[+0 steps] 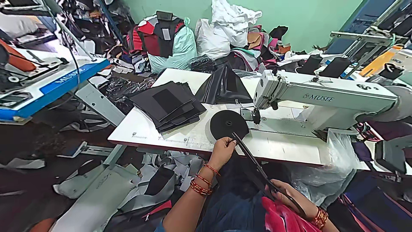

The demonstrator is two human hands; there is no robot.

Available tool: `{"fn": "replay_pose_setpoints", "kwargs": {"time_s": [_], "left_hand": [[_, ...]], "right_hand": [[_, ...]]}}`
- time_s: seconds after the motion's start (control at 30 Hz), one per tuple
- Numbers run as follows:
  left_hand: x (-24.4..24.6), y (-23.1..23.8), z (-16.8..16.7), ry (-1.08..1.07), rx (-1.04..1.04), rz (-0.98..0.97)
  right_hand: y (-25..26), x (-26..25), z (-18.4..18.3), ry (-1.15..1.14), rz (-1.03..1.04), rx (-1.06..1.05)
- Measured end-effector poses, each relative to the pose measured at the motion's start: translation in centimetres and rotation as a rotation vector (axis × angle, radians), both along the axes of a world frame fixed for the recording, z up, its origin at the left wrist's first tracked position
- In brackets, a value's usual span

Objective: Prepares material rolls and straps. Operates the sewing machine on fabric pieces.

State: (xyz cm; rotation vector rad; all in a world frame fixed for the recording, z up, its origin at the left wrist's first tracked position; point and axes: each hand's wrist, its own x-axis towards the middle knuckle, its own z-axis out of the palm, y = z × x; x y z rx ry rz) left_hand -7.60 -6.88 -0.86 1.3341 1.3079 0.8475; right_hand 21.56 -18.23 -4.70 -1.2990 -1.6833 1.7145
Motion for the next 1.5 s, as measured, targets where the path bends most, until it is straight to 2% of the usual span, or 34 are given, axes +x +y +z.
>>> {"fn": "replay_pose_setpoints", "kwargs": {"time_s": [0.17,0.23,0.33,0.4,0.5,0.67,0.8,0.97,1.07,1.13,1.2,1.3,1.5], "left_hand": [[-0.5,-0.2,0.0,0.016,0.009,-0.042],[-1.0,-0.5,-0.4,-0.123,0.036,-0.02],[-2.6,-0.4,-1.2,-0.337,0.137,0.124],[-4.4,0.4,-1.8,-0.255,0.249,0.284],[-7.1,1.7,-2.5,0.079,0.483,0.402],[-8.6,3.0,-3.4,0.437,0.556,0.246],[-8.8,3.9,-4.0,0.486,0.654,0.13],[-8.8,3.8,-4.5,0.534,0.707,0.061],[-8.5,3.7,-5.0,0.564,0.735,0.088],[-8.4,3.7,-5.0,0.563,0.726,0.09],[-8.3,3.7,-5.1,0.58,0.724,0.082],[-8.1,3.6,-4.4,0.601,0.66,0.027],[-8.0,3.2,-3.4,0.617,0.589,-0.068]], "right_hand": [[-1.0,-0.1,-0.2,-0.007,-0.097,0.022],[-1.6,0.8,0.7,-0.005,-0.16,0.029],[-1.8,3.0,3.5,0.0,-0.334,-0.063],[-1.1,4.2,5.5,-0.121,-0.49,-0.074],[1.8,5.4,7.4,-0.52,-0.693,-0.02],[8.3,6.7,7.8,-1.023,-0.734,-0.036],[12.2,6.9,7.5,-1.241,-0.668,-0.063],[14.1,7.4,7.4,-1.267,-0.596,-0.05],[14.3,4.3,9.2,-1.322,-0.594,0.072],[15.3,1.5,9.4,-1.149,-0.547,0.298],[17.1,-1.8,8.6,-0.929,-0.423,0.417],[20.2,-6.6,6.8,-0.776,-0.286,0.371],[22.2,-11.8,6.1,-0.804,-0.219,0.27]]}}
